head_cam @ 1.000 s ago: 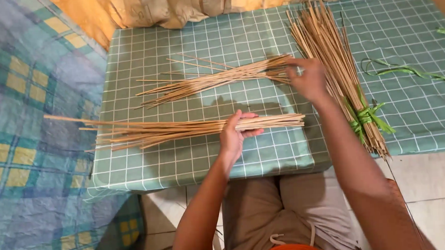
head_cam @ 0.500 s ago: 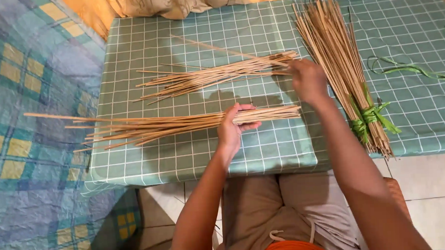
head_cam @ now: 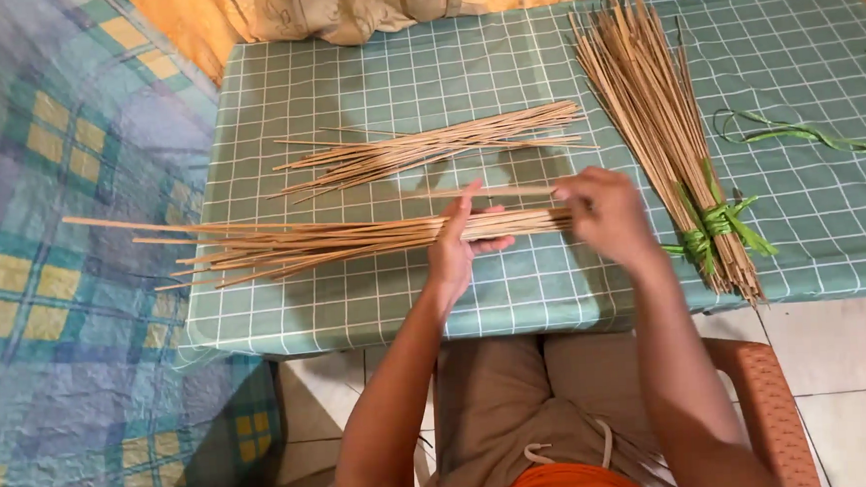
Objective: Gathering thin wooden sticks and tying them into small bundles using green plastic strips on a table.
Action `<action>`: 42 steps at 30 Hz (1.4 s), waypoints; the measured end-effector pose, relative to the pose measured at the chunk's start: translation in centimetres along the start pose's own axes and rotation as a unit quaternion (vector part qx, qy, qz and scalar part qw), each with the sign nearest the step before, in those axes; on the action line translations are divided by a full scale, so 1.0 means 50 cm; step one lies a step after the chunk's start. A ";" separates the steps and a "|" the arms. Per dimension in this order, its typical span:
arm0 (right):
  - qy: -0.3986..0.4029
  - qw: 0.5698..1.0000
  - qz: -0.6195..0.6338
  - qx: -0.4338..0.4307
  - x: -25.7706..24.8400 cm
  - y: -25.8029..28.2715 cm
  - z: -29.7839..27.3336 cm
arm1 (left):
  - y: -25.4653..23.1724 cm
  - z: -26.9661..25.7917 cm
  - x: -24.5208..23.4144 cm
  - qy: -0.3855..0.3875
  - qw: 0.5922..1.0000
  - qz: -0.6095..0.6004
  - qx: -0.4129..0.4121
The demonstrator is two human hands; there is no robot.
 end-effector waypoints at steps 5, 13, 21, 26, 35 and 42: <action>0.048 0.992 -0.108 -0.042 0.016 0.065 0.024 | 0.053 0.047 -0.036 -0.001 1.000 0.011 0.012; -0.208 0.972 -0.052 0.094 -0.020 0.083 -0.011 | 0.043 0.060 -0.069 -0.043 0.997 -0.052 0.036; -0.408 0.811 0.307 0.285 0.012 0.052 -0.078 | 0.030 0.051 -0.062 -0.059 0.996 -0.051 0.030; -0.257 0.829 0.423 0.260 0.055 0.067 -0.062 | 0.029 0.040 -0.064 -0.068 0.995 -0.066 0.035; -0.213 0.844 0.420 0.255 0.059 0.077 -0.062 | 0.010 0.026 -0.058 -0.078 0.994 -0.064 0.040; -0.149 0.854 0.443 0.230 0.047 0.103 -0.052 | 0.003 0.006 -0.040 -0.082 0.994 -0.049 0.044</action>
Point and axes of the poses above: each hand's wrist, its own z-axis towards the middle knuckle, its own x-axis out of the palm, y = z × x, the point moved 3 cm from there along z, towards the middle knuckle, and after that the axes turned 13 degrees about -x, right-handed, at the moved point
